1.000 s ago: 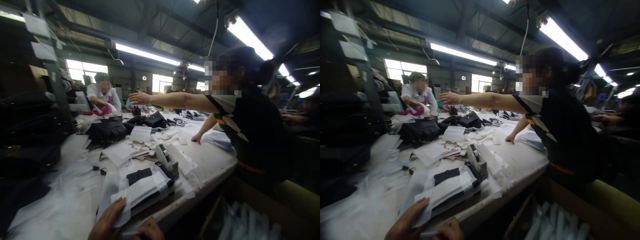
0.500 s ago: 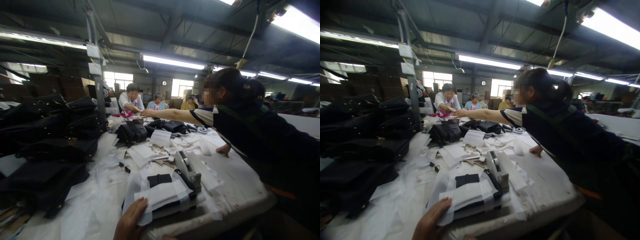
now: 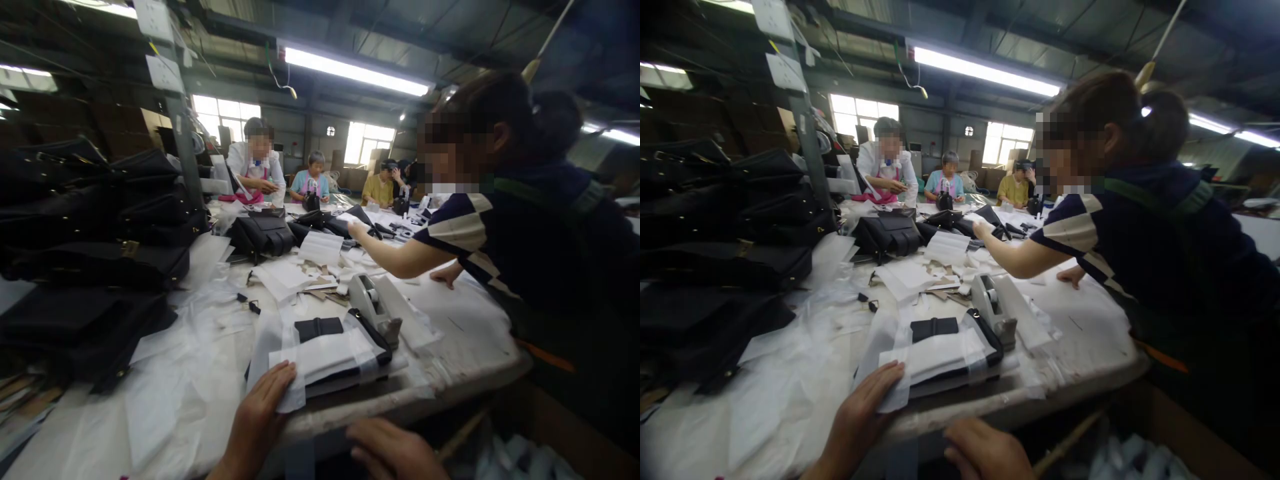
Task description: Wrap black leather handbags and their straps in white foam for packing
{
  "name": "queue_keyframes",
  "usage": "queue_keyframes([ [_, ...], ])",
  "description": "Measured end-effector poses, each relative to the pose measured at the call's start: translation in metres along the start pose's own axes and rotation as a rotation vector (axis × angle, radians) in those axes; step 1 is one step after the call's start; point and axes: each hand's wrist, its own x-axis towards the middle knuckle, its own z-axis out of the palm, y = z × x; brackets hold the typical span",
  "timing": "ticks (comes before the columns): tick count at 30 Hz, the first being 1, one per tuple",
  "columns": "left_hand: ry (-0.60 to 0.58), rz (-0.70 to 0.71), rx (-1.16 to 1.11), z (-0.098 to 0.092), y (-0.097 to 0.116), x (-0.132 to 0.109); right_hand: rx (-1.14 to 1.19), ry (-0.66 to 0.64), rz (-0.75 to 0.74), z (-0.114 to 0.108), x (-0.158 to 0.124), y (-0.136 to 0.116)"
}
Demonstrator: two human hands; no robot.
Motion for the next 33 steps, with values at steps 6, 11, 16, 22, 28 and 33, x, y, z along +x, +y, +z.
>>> queue_keyframes([
  [6, 0.032, 0.064, 0.040, 0.005, -0.009, -0.005, -0.202, 0.258, -0.192, -0.064, 0.066, -0.027],
  [11, -0.005, 0.054, 0.023, 0.002, -0.009, -0.005, -0.201, 0.141, -0.290, -0.051, 0.086, -0.019],
  [16, -0.057, -0.025, -0.023, -0.002, 0.000, -0.002, -0.251, -0.005, -0.432, -0.014, 0.105, -0.003],
  [22, -0.051, -0.048, -0.039, -0.005, 0.005, 0.003, -0.341, -0.058, -0.512, 0.016, 0.117, 0.006],
  [28, -0.032, 0.022, -0.021, -0.009, 0.006, 0.004, -0.444, -0.026, -0.484, 0.025, 0.112, 0.018],
  [33, -0.004, 0.081, 0.033, -0.009, 0.008, 0.000, -0.496, -0.043, -0.483, 0.027, 0.110, 0.020],
])
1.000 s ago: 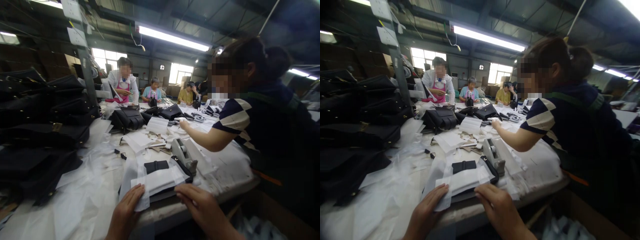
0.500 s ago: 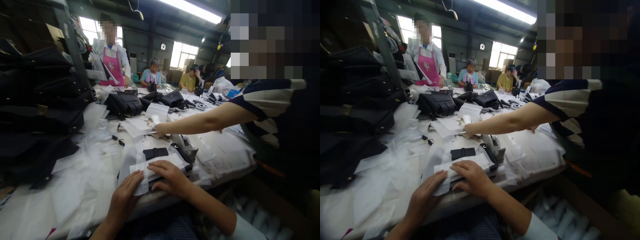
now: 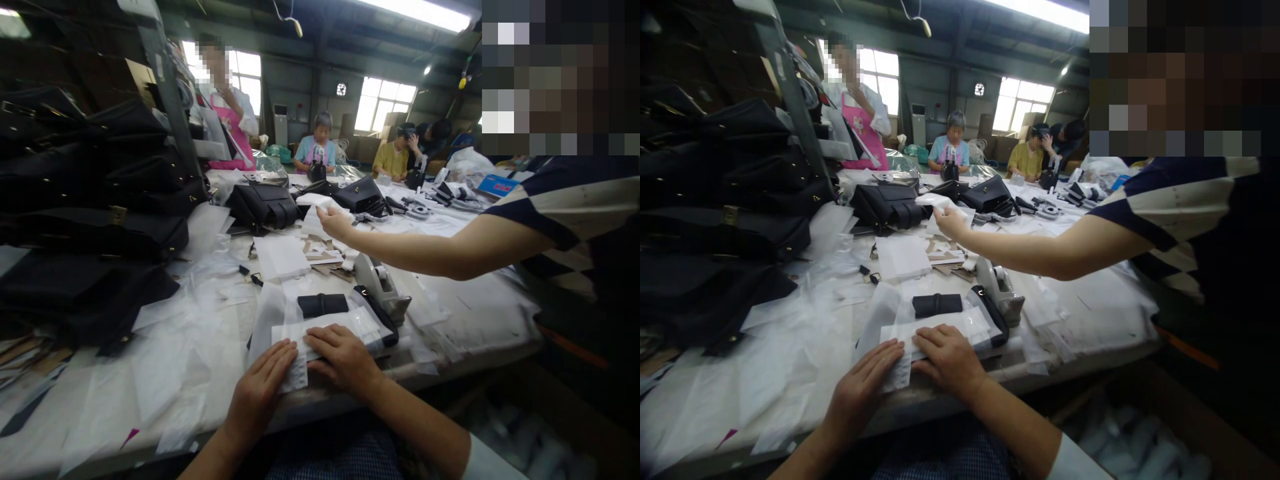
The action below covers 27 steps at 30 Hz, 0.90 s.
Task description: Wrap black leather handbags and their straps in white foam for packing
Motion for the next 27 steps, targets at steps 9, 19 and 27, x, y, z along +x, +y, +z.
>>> queue_keyframes([
  [9, -0.108, -0.100, -0.089, -0.009, -0.004, 0.006, -0.016, -0.054, 0.004, -0.005, 0.005, 0.002],
  [19, -0.169, -0.105, -0.168, -0.016, -0.018, 0.013, -0.138, -0.004, -0.132, 0.000, 0.004, 0.008],
  [27, -0.121, -0.135, -0.136, -0.025, -0.002, 0.024, -0.086, -0.003, -0.006, 0.002, 0.002, 0.004],
])
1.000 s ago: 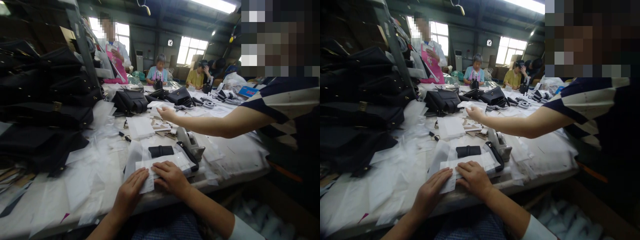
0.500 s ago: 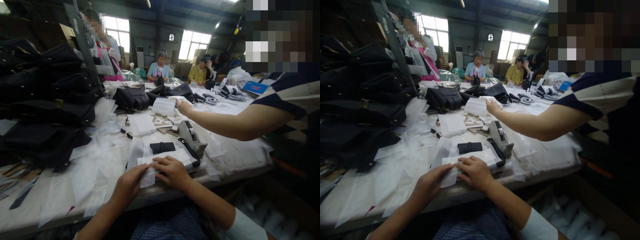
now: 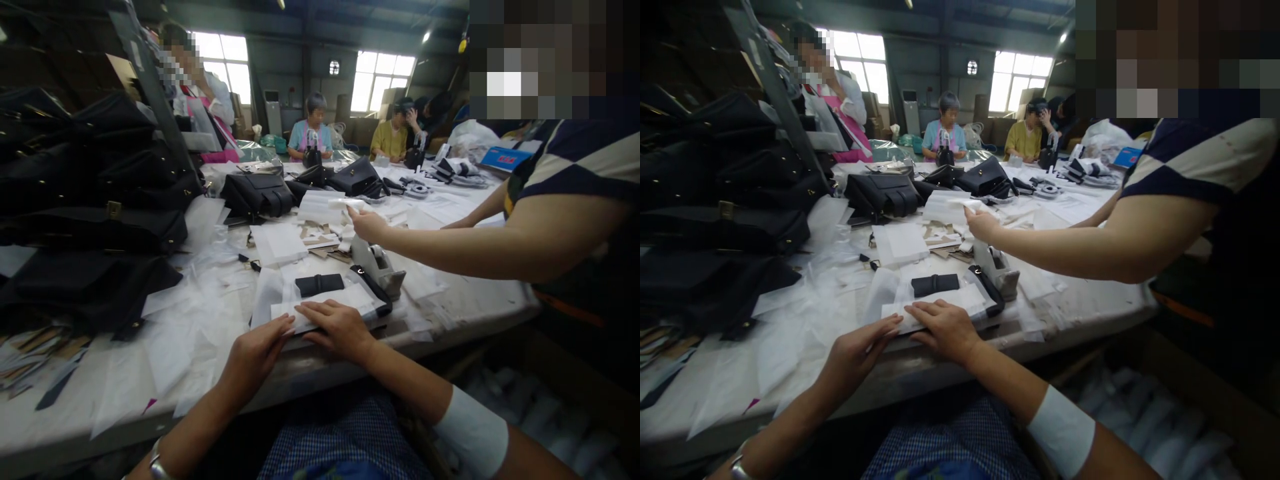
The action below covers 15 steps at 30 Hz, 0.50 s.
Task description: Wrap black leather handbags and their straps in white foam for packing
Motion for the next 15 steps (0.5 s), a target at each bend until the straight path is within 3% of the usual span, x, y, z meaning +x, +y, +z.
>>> queue_keyframes([
  [5, 0.050, 0.200, 0.146, -0.003, 0.004, -0.003, 0.020, -0.023, 0.012, -0.002, 0.001, 0.000],
  [15, 0.047, 0.385, 0.257, -0.009, 0.017, -0.015, 0.038, -0.003, 0.035, -0.001, 0.000, -0.002],
])
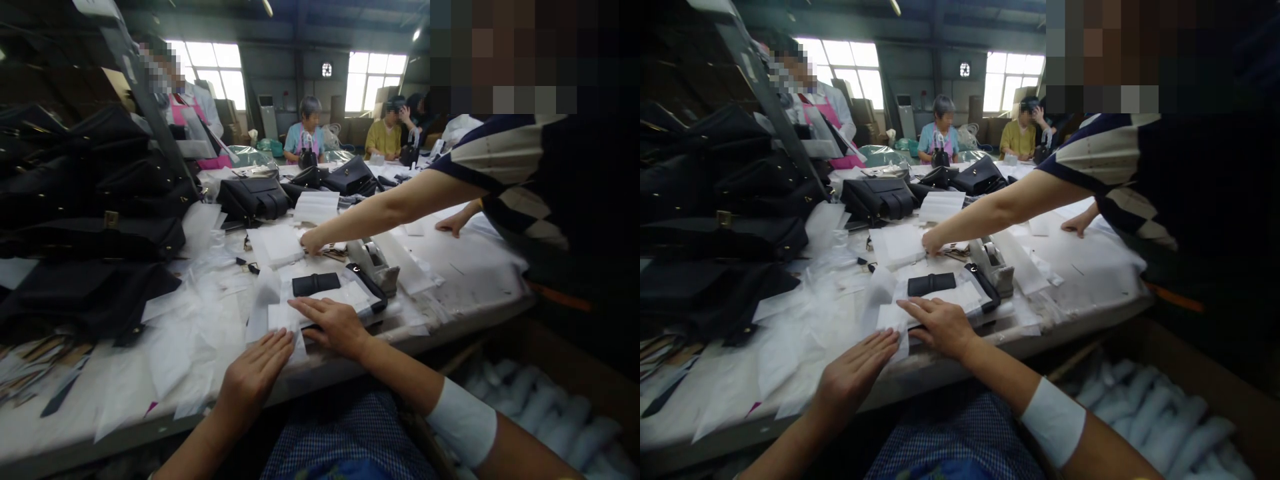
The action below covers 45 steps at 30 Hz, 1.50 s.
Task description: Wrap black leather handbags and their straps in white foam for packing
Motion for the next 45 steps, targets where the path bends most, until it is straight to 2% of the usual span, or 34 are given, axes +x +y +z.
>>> queue_keyframes([
  [5, -0.020, -0.047, 0.016, 0.001, 0.005, -0.004, -0.079, 0.053, -0.089, 0.006, -0.003, 0.002],
  [8, -0.077, -0.109, -0.111, -0.009, -0.003, 0.001, -0.097, 0.091, -0.170, 0.012, -0.005, 0.005],
  [10, -0.114, -0.220, -0.209, -0.015, -0.017, 0.011, -0.094, 0.107, -0.193, 0.015, -0.005, 0.006],
  [12, -0.096, -0.429, -0.172, -0.014, -0.038, 0.026, -0.078, 0.117, -0.194, 0.016, -0.006, 0.006],
  [13, -0.072, -0.548, -0.094, -0.009, -0.052, 0.034, -0.072, 0.122, -0.190, 0.016, -0.006, 0.005],
  [15, -0.133, -0.712, 0.042, 0.009, -0.080, 0.049, -0.058, 0.132, -0.191, 0.015, -0.005, 0.004],
  [17, -0.166, -0.751, 0.055, 0.031, -0.106, 0.056, -0.037, 0.139, -0.180, 0.013, -0.005, 0.003],
  [19, -0.189, -0.743, 0.017, 0.050, -0.125, 0.054, -0.016, 0.151, -0.172, 0.012, -0.003, 0.002],
  [22, -0.194, -0.739, -0.031, 0.067, -0.137, 0.037, -0.016, 0.185, -0.189, 0.011, 0.000, 0.002],
  [25, -0.177, -0.757, -0.026, 0.068, -0.136, 0.024, -0.030, 0.199, -0.214, 0.010, 0.003, 0.003],
  [27, -0.169, -0.755, -0.006, 0.063, -0.133, 0.025, -0.015, 0.202, -0.219, 0.010, 0.004, 0.005],
  [29, -0.178, -0.677, -0.007, 0.053, -0.129, 0.033, 0.018, 0.199, -0.213, 0.011, 0.002, 0.006],
  [31, -0.246, -0.476, -0.098, 0.040, -0.122, 0.043, 0.039, 0.186, -0.203, 0.013, 0.000, 0.007],
  [33, -0.378, -0.252, -0.281, 0.025, -0.111, 0.053, 0.046, 0.176, -0.188, 0.014, -0.002, 0.007],
  [34, -0.444, -0.201, -0.373, 0.018, -0.105, 0.056, 0.044, 0.171, -0.182, 0.014, -0.003, 0.006],
  [37, -0.534, -0.283, -0.542, 0.000, -0.083, 0.057, 0.035, 0.175, -0.178, 0.013, -0.002, 0.005],
  [39, -0.522, -0.315, -0.592, -0.008, -0.073, 0.052, 0.035, 0.183, -0.178, 0.010, -0.001, 0.004],
  [41, -0.473, -0.263, -0.602, -0.011, -0.067, 0.041, 0.047, 0.180, -0.171, 0.008, 0.000, 0.004],
  [45, -0.307, -0.176, -0.421, -0.006, -0.055, 0.016, 0.040, 0.143, -0.166, 0.006, 0.000, 0.005],
])
